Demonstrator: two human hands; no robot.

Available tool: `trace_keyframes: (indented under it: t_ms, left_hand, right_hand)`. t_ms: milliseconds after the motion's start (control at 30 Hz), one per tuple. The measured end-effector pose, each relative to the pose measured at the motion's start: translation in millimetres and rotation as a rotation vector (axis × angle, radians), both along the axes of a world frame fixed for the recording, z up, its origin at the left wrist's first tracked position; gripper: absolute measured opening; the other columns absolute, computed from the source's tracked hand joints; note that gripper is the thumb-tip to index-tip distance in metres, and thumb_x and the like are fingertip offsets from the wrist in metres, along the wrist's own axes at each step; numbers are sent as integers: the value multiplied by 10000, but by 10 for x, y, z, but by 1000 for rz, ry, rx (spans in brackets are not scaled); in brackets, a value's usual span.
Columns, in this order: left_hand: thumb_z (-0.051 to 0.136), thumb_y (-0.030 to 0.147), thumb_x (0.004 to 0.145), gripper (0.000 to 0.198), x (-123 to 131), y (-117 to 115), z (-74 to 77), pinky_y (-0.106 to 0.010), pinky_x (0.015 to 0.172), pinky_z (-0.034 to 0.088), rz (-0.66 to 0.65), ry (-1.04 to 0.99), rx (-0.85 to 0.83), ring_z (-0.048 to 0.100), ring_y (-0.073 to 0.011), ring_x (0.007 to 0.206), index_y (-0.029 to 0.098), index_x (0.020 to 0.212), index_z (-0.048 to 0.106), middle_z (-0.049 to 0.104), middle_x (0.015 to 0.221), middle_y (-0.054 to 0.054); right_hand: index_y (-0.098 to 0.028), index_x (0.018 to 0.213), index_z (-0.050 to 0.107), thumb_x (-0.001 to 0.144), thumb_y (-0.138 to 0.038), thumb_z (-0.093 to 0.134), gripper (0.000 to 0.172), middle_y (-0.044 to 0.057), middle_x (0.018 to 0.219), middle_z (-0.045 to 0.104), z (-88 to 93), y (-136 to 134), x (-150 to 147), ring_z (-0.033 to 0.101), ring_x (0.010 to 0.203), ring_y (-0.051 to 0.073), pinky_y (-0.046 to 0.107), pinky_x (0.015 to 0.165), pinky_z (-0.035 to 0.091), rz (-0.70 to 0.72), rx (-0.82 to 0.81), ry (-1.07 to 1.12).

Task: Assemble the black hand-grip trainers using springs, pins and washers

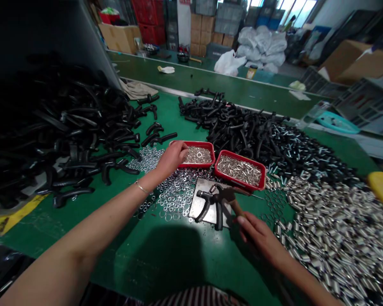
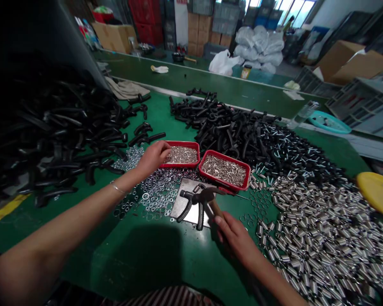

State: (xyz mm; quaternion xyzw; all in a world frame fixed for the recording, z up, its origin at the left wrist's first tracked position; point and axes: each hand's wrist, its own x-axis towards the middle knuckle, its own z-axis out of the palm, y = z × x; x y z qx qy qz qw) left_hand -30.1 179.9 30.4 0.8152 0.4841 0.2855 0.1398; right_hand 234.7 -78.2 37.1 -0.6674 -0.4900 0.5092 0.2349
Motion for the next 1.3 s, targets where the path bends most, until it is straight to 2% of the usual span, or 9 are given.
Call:
trace_keyframes:
  t_ms: [133, 233, 400, 600, 833, 967, 1100, 1200, 1300]
  left_hand:
    - [550, 217, 926, 146, 181, -389, -40, -332, 847, 495, -310, -153, -206, 621, -175, 879, 189, 945, 692, 676, 918, -55]
    - [543, 184, 902, 189, 381, -651, -80, -316, 860, 497, -459, -192, -318, 636, -168, 913, 197, 976, 717, 686, 985, -57]
    - [596, 214, 876, 136, 638, -756, -140, -279, 743, 512, -418, -232, -454, 655, -159, 802, 189, 978, 682, 714, 902, -32]
    - [590, 218, 927, 117, 736, -702, -249, -347, 886, 490, -412, -42, -246, 645, -205, 941, 175, 903, 696, 715, 951, -48]
    - [591, 241, 945, 137, 804, -757, -270, -353, 893, 479, -383, 64, -189, 628, -208, 939, 168, 902, 699, 707, 941, -57]
    - [507, 246, 988, 210, 808, -807, -306, -394, 862, 453, -436, 258, 77, 575, -234, 918, 143, 923, 678, 664, 922, -90]
    - [405, 169, 1008, 268, 783, -811, -367, -413, 860, 435, -579, 405, 289, 535, -247, 925, 108, 964, 663, 633, 943, -121]
    - [391, 168, 1014, 263, 756, -830, -397, -394, 868, 449, -605, 386, 249, 538, -234, 941, 109, 1008, 648, 628, 980, -118]
    - [442, 250, 1014, 234, 691, -871, -373, -391, 911, 458, -535, 277, 152, 560, -228, 1009, 129, 1107, 620, 630, 1080, -113]
  right_hand:
    - [-232, 950, 526, 871, -671, 557, 447, -90, 578, 447, -161, -312, 135, 291, 352, 64, 180, 297, 259, -440, -86, 306]
    - [-211, 972, 547, 866, -639, 598, 444, -88, 572, 460, -276, -461, 226, 271, 349, 45, 162, 299, 263, -565, -108, 430]
    - [-206, 976, 547, 901, -635, 553, 435, -98, 490, 439, -365, -475, 288, 326, 318, 58, 167, 317, 293, -548, -95, 449]
    - [-207, 1012, 535, 917, -648, 515, 452, -90, 510, 509, -446, -421, 307, 390, 298, 72, 177, 304, 335, -468, -63, 426]
    - [-205, 1037, 520, 897, -658, 531, 475, -80, 563, 560, -426, -409, 336, 409, 304, 68, 183, 309, 368, -452, -88, 443]
    - [-202, 1035, 526, 874, -678, 545, 503, -72, 580, 572, -396, -381, 335, 405, 302, 68, 184, 295, 370, -464, -94, 429]
    - [-201, 1049, 533, 880, -669, 539, 497, -66, 588, 581, -402, -370, 330, 397, 303, 65, 183, 301, 368, -462, -91, 445]
    - [-202, 1032, 530, 887, -667, 527, 487, -66, 579, 568, -419, -396, 305, 394, 304, 68, 190, 309, 365, -462, -87, 441]
    - [-214, 1006, 518, 895, -682, 490, 482, -76, 577, 526, -349, -414, 282, 369, 303, 72, 200, 296, 334, -452, -65, 381]
